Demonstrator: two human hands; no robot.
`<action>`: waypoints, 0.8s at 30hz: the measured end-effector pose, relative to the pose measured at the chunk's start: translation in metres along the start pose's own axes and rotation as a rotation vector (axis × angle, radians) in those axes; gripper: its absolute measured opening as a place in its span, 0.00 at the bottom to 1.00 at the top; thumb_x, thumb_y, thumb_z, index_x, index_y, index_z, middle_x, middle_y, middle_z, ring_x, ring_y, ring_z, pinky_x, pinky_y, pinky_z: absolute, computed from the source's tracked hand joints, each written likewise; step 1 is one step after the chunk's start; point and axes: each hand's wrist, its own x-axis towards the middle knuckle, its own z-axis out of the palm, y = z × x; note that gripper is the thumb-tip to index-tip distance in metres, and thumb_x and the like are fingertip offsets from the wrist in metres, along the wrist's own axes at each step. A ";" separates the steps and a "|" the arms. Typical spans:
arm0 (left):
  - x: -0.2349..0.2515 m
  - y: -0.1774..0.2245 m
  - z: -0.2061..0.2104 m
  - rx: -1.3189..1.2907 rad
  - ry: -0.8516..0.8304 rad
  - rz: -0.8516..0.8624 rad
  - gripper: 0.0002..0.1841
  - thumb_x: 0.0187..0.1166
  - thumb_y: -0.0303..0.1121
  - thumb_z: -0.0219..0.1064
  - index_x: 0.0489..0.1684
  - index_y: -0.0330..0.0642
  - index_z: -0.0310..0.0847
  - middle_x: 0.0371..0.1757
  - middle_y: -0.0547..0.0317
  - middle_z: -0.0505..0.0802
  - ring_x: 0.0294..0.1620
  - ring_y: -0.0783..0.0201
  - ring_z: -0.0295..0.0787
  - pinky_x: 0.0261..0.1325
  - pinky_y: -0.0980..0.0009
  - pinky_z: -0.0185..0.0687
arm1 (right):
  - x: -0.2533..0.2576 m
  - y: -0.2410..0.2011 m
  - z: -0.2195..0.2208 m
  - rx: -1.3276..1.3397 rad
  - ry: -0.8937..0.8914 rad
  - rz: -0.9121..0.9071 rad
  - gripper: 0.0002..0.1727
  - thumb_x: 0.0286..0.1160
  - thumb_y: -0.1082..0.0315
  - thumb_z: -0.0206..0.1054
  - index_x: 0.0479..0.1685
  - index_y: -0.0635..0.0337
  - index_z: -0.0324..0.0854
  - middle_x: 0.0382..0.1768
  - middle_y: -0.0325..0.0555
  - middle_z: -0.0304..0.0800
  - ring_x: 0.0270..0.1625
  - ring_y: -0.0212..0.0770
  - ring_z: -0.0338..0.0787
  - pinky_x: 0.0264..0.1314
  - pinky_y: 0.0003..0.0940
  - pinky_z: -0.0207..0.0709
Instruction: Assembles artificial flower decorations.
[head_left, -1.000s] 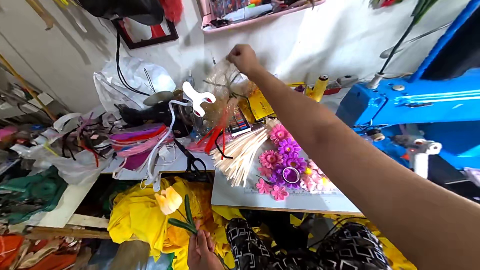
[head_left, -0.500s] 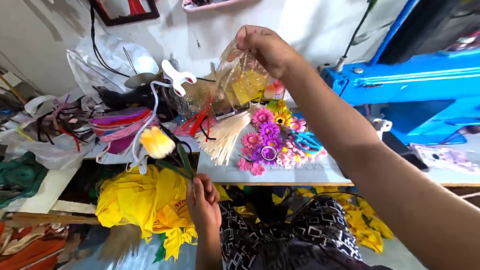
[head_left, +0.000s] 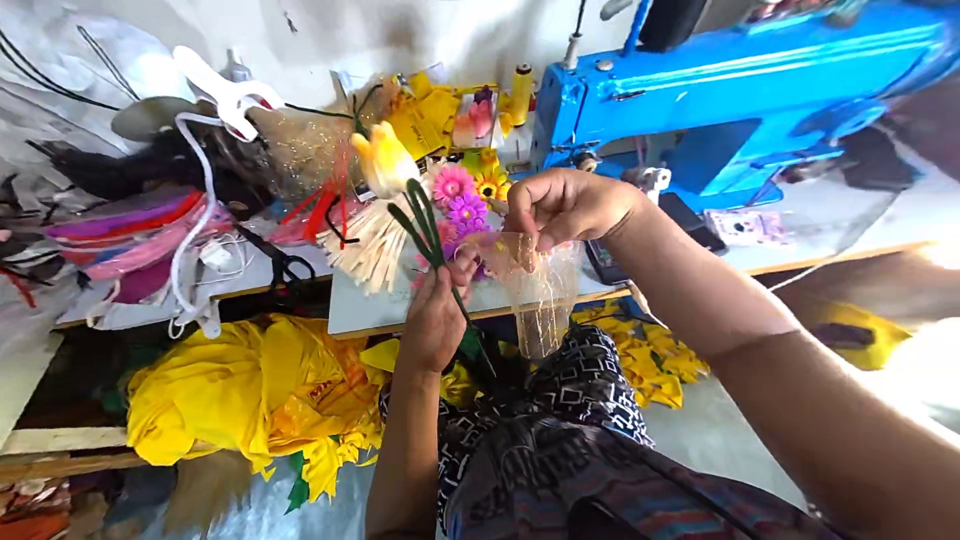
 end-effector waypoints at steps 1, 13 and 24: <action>0.000 -0.005 0.003 -0.066 -0.031 -0.048 0.08 0.85 0.50 0.62 0.45 0.64 0.85 0.57 0.72 0.92 0.65 0.70 0.86 0.68 0.68 0.81 | -0.002 -0.001 0.000 0.002 -0.002 -0.003 0.09 0.75 0.60 0.74 0.47 0.48 0.82 0.37 0.30 0.93 0.36 0.26 0.93 0.34 0.23 0.88; -0.027 0.049 0.003 0.419 0.179 0.334 0.09 0.88 0.44 0.60 0.44 0.60 0.88 0.46 0.79 0.91 0.30 0.84 0.80 0.31 0.87 0.77 | -0.068 -0.006 0.007 -0.291 0.360 0.199 0.18 0.71 0.70 0.71 0.61 0.55 0.81 0.34 0.30 0.91 0.36 0.22 0.89 0.42 0.19 0.85; -0.036 0.044 -0.004 0.416 0.209 0.461 0.11 0.87 0.43 0.62 0.58 0.56 0.88 0.44 0.77 0.92 0.25 0.84 0.81 0.27 0.87 0.79 | -0.051 0.071 0.082 0.110 0.739 -0.004 0.13 0.80 0.49 0.69 0.41 0.44 0.94 0.40 0.29 0.96 0.41 0.24 0.91 0.43 0.23 0.86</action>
